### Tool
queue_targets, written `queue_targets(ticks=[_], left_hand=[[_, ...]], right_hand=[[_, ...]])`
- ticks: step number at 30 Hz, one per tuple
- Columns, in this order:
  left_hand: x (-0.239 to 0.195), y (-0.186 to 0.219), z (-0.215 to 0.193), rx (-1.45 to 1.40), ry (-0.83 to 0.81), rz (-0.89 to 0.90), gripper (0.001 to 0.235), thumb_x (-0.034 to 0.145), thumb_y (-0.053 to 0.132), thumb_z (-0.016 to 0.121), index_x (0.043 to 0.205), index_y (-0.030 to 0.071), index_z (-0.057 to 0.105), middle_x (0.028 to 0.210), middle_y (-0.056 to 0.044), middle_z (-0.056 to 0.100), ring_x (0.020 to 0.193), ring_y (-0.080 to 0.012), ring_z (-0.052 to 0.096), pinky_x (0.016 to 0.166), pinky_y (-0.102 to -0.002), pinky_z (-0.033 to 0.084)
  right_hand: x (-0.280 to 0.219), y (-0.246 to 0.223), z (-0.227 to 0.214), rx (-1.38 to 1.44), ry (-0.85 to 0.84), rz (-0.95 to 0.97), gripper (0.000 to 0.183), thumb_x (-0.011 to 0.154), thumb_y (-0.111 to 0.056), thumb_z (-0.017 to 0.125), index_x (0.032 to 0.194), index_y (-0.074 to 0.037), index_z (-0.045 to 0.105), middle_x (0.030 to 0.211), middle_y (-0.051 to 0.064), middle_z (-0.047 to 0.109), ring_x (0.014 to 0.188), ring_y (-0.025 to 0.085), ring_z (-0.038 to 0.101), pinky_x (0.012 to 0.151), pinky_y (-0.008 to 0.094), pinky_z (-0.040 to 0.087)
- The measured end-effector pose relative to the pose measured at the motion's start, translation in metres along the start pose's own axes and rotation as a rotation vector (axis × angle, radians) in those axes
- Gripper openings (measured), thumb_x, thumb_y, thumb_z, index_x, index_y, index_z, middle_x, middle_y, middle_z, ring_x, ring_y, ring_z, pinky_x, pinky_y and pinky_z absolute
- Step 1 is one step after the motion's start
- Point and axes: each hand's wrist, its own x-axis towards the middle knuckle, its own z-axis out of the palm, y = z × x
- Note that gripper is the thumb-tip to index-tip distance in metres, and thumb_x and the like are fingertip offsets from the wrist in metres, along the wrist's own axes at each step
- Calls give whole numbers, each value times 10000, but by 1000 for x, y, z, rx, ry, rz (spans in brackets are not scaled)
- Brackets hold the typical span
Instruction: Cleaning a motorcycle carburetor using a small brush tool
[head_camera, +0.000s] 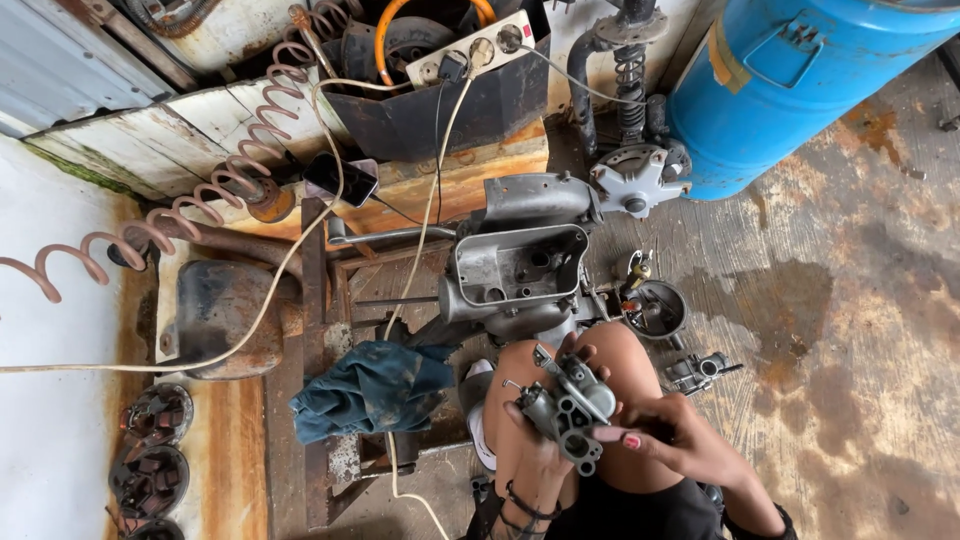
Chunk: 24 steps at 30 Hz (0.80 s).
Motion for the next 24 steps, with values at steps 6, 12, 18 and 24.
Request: queue_targets(ticks=[6,12,18,24], left_hand=[[13,-4,14,10,-131,129,1144,785,738,585,1602,36,199,1511,-236,416,1300,-405,534,956,-519,595],[10,-3,21,198,-12,129,1160,742,762,589,1567,10,274,1437,-190,515,1210,-358,611,942,-454,568],[18,-13,-7,230,-187,225,1048,816,745,603,1555,67,300,1483,-186,474,1348,-317,513,1160,-447,424],[15,-15,3,335,-244,397,853,941,640,580,1509,37,378,1573,-71,366,1449,-331,365,1146,-558,423]], right_hand=[[-1,-11,13,-83,69,-8,434,1003,-459,530,790,-116,693,613,-35,494,496,98,405,461,288,268],[-9,4,19,-13,195,-3,386,981,-339,588,1174,-99,820,711,-14,753,553,100,506,496,268,322],[-3,-17,7,1,-64,-55,377,1013,-335,591,794,-44,684,675,44,654,578,145,613,526,284,428],[-11,-7,1,-99,222,-14,287,964,-277,634,867,-75,814,584,-22,584,436,67,371,422,247,213]])
